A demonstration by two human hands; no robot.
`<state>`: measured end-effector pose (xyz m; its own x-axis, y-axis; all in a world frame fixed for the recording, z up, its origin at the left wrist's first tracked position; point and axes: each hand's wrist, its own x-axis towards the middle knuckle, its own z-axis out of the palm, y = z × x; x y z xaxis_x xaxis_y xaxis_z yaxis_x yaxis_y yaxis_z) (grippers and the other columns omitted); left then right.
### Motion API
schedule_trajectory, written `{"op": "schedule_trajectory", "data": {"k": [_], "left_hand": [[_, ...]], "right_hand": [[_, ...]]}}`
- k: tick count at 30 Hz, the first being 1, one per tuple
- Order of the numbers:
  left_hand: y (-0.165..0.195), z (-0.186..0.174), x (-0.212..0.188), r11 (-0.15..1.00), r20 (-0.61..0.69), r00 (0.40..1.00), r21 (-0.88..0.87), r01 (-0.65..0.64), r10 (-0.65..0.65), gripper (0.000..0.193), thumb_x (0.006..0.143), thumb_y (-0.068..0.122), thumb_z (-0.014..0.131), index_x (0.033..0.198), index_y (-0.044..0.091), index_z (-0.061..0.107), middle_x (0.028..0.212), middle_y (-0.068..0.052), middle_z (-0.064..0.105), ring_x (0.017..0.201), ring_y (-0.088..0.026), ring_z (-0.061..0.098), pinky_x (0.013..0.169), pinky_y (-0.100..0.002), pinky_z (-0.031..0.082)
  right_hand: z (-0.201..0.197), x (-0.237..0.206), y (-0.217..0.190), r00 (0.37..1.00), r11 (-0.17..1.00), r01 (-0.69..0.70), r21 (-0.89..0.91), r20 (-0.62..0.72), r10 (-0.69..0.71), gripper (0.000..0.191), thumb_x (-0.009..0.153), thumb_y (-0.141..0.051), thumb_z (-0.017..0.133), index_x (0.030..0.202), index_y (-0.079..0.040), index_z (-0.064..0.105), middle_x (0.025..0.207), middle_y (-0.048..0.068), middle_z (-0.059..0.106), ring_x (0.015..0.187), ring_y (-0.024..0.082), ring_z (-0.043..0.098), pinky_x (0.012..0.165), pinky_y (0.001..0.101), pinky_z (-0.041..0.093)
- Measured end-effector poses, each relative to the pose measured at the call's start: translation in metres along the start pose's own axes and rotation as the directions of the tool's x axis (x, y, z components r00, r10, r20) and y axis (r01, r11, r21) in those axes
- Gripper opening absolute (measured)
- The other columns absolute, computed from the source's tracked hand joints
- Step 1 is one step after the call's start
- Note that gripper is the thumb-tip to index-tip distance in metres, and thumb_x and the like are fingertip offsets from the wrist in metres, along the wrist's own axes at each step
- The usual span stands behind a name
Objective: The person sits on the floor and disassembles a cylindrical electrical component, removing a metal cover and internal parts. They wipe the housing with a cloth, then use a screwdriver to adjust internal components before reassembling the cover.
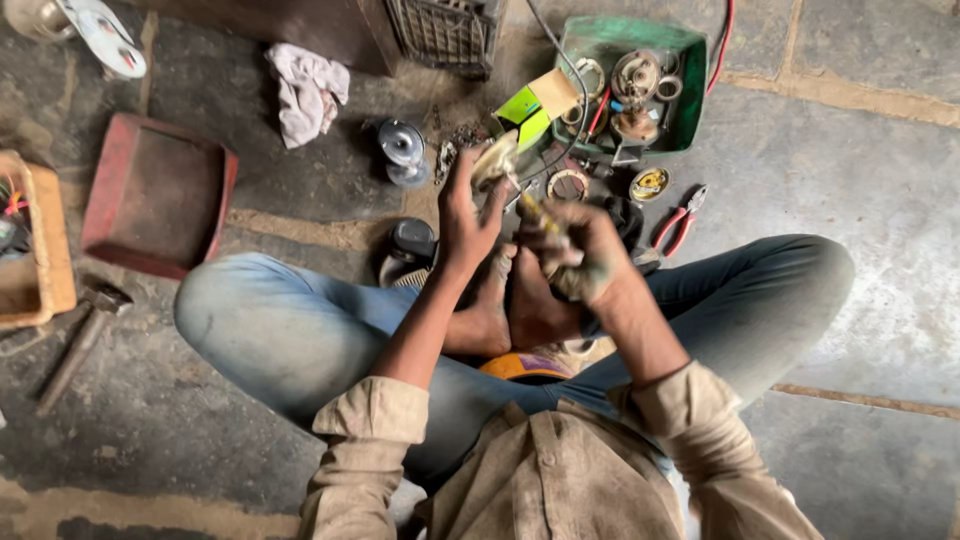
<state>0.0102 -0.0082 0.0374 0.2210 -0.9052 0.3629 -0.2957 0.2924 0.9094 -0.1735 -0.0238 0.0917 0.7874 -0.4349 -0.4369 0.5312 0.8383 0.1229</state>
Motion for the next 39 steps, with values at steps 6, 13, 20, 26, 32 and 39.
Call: {"op": "schedule_trajectory", "data": {"k": [6, 13, 20, 26, 32, 39], "left_hand": [[0.002, -0.002, 0.001, 0.999, 0.05, 0.998, 0.048, 0.026, -0.028, 0.035, 0.104, 0.021, 0.067, 0.13, 0.001, 0.054, 0.115, -0.021, 0.066, 0.108, -0.035, 0.067, 0.089, -0.042, 0.054], [0.008, -0.002, 0.002, 0.999, 0.036, 0.998, -0.008, 0.046, -0.046, 0.034, 0.104, 0.021, 0.066, 0.13, 0.001, 0.056, 0.113, -0.018, 0.067, 0.105, -0.034, 0.069, 0.089, -0.041, 0.054], [-0.001, 0.002, -0.002, 0.999, 0.023, 0.999, 0.022, -0.037, 0.036, 0.039, 0.104, 0.021, 0.065, 0.132, -0.002, 0.052, 0.117, -0.021, 0.063, 0.11, -0.037, 0.065, 0.093, -0.044, 0.053], [0.0, 0.002, -0.001, 0.996, 0.014, 0.997, -0.029, 0.079, -0.079, 0.04, 0.103, 0.026, 0.068, 0.13, 0.0, 0.053, 0.113, -0.018, 0.067, 0.104, -0.032, 0.069, 0.088, -0.04, 0.056], [-0.004, 0.008, -0.004, 0.999, 0.05, 0.998, -0.014, 0.031, -0.03, 0.039, 0.103, 0.026, 0.067, 0.13, 0.0, 0.053, 0.11, -0.018, 0.067, 0.1, -0.028, 0.068, 0.083, -0.038, 0.056], [-0.003, 0.009, -0.001, 0.993, 0.028, 0.997, -0.097, 0.073, -0.071, 0.035, 0.102, 0.019, 0.063, 0.13, 0.001, 0.054, 0.109, -0.018, 0.068, 0.096, -0.028, 0.071, 0.082, -0.038, 0.057]], "right_hand": [[-0.015, 0.004, 0.017, 0.763, 0.296, 0.227, -0.928, -0.019, -0.646, 0.009, 0.106, -0.013, 0.063, 0.1, -0.007, 0.064, 0.077, 0.001, 0.059, 0.052, 0.007, 0.044, 0.041, 0.0241, 0.031], [-0.016, 0.004, 0.016, 0.713, 0.032, 0.384, -0.923, 0.274, -0.645, 0.01, 0.103, -0.009, 0.071, 0.107, -0.006, 0.062, 0.084, 0.001, 0.057, 0.067, 0.007, 0.049, 0.052, 0.0259, 0.039], [0.007, -0.002, 0.032, 0.639, -0.205, 0.309, -0.929, 0.363, -0.678, 0.007, 0.1, -0.009, 0.065, 0.107, -0.009, 0.065, 0.081, 0.001, 0.061, 0.056, 0.006, 0.043, 0.045, 0.0213, 0.034], [0.017, -0.006, 0.026, 0.664, 0.0, 0.386, -0.923, 0.277, -0.695, 0.013, 0.099, -0.004, 0.062, 0.11, -0.009, 0.065, 0.082, 0.001, 0.062, 0.055, 0.006, 0.043, 0.045, 0.02, 0.035], [0.011, -0.012, 0.009, 0.918, 0.843, 0.29, -0.453, -0.116, -0.378, 0.013, 0.101, -0.005, 0.06, 0.112, -0.006, 0.067, 0.088, 0.004, 0.067, 0.055, 0.004, 0.046, 0.043, 0.0169, 0.037], [0.007, -0.016, 0.034, 0.561, -0.538, 0.295, -0.79, 0.599, -0.571, 0.005, 0.103, -0.008, 0.061, 0.101, -0.004, 0.063, 0.089, 0.006, 0.063, 0.077, 0.017, 0.059, 0.067, 0.0324, 0.05]]}}
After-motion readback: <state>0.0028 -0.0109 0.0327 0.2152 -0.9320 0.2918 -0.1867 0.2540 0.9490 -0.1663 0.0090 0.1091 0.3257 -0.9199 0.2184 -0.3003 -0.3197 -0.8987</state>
